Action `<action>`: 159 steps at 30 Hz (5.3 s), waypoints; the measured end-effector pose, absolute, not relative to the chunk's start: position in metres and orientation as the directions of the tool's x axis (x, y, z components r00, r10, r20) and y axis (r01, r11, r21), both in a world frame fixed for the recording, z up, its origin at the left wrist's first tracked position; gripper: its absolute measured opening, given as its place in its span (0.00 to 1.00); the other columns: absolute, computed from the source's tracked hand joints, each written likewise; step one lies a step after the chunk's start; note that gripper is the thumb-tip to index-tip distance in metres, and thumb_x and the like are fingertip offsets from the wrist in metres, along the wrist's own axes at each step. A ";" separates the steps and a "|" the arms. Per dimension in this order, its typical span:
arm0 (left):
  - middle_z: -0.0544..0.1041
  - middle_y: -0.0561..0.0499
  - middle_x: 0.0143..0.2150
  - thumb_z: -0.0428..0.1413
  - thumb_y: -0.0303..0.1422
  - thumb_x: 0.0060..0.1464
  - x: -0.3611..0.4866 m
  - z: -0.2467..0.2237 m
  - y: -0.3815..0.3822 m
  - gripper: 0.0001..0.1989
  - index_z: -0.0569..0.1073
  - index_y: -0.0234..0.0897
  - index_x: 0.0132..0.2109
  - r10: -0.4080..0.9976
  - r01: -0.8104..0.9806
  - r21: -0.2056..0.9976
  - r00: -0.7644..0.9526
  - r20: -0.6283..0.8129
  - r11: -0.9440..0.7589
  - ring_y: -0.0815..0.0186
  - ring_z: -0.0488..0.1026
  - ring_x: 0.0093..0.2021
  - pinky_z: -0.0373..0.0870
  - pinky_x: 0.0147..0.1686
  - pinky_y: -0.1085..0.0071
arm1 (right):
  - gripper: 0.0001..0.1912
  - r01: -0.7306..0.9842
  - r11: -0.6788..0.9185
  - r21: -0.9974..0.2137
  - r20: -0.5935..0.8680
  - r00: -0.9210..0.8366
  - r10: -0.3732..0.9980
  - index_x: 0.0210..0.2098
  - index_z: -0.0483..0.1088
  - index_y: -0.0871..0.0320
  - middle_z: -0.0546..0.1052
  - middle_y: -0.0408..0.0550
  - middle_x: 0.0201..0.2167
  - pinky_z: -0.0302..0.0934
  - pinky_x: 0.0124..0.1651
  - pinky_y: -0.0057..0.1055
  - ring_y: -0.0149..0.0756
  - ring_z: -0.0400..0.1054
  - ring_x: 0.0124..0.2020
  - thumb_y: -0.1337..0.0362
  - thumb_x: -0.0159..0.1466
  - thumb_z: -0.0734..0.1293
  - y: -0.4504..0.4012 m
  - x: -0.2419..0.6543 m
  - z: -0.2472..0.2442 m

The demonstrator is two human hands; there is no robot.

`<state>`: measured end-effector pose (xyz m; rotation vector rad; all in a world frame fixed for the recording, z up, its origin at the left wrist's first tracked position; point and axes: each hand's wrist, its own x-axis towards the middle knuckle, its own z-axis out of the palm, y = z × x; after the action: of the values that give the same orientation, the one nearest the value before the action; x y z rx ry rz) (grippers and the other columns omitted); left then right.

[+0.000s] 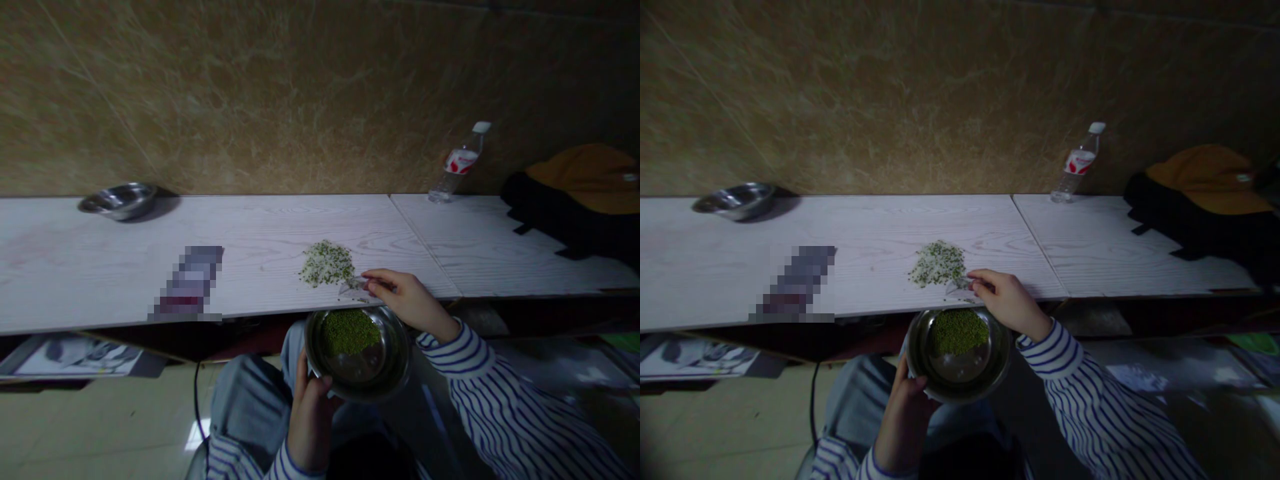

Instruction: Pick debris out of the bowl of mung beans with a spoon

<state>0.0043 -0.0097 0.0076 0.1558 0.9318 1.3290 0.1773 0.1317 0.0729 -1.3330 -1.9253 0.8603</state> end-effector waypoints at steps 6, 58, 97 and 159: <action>0.67 0.44 0.59 0.56 0.30 0.44 0.004 0.007 -0.008 0.40 0.57 0.52 0.65 0.877 -0.762 0.580 -0.034 -0.479 0.287 0.46 0.68 0.54 0.71 0.41 0.53 | 0.15 0.481 0.277 -0.832 0.090 -0.376 0.922 0.47 0.74 0.57 0.80 0.49 0.41 0.69 0.44 0.34 0.36 0.75 0.40 0.65 0.62 0.62 0.124 0.165 0.078; 0.68 0.45 0.54 0.57 0.34 0.39 0.004 -0.015 -0.005 0.42 0.56 0.52 0.65 0.810 -0.745 0.604 -0.153 -0.567 0.283 0.49 0.68 0.51 0.70 0.33 0.64 | 0.14 0.503 0.174 -0.846 0.186 -0.027 0.982 0.44 0.73 0.62 0.80 0.53 0.35 0.70 0.40 0.34 0.37 0.76 0.33 0.67 0.59 0.64 0.192 0.200 0.065; 0.66 0.45 0.60 0.56 0.33 0.43 0.002 0.002 -0.007 0.41 0.55 0.52 0.65 0.835 -0.758 0.592 -0.118 -0.538 0.274 0.51 0.67 0.53 0.70 0.36 0.63 | 0.15 0.501 0.251 -0.828 0.148 -0.236 0.960 0.45 0.74 0.58 0.81 0.50 0.37 0.70 0.45 0.38 0.40 0.75 0.40 0.62 0.60 0.64 0.145 0.185 0.079; 0.68 0.46 0.57 0.55 0.32 0.44 0.004 0.004 -0.008 0.40 0.55 0.54 0.65 0.842 -0.769 0.583 -0.111 -0.528 0.264 0.54 0.68 0.51 0.70 0.36 0.64 | 0.15 0.537 0.258 -0.803 0.123 -0.274 0.954 0.45 0.74 0.58 0.80 0.51 0.40 0.69 0.45 0.37 0.39 0.75 0.41 0.61 0.62 0.63 0.133 0.186 0.078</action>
<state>0.0039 -0.0076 0.0041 0.0950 0.9826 1.3667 0.1855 0.1331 0.0779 -1.3498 -1.9143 0.8667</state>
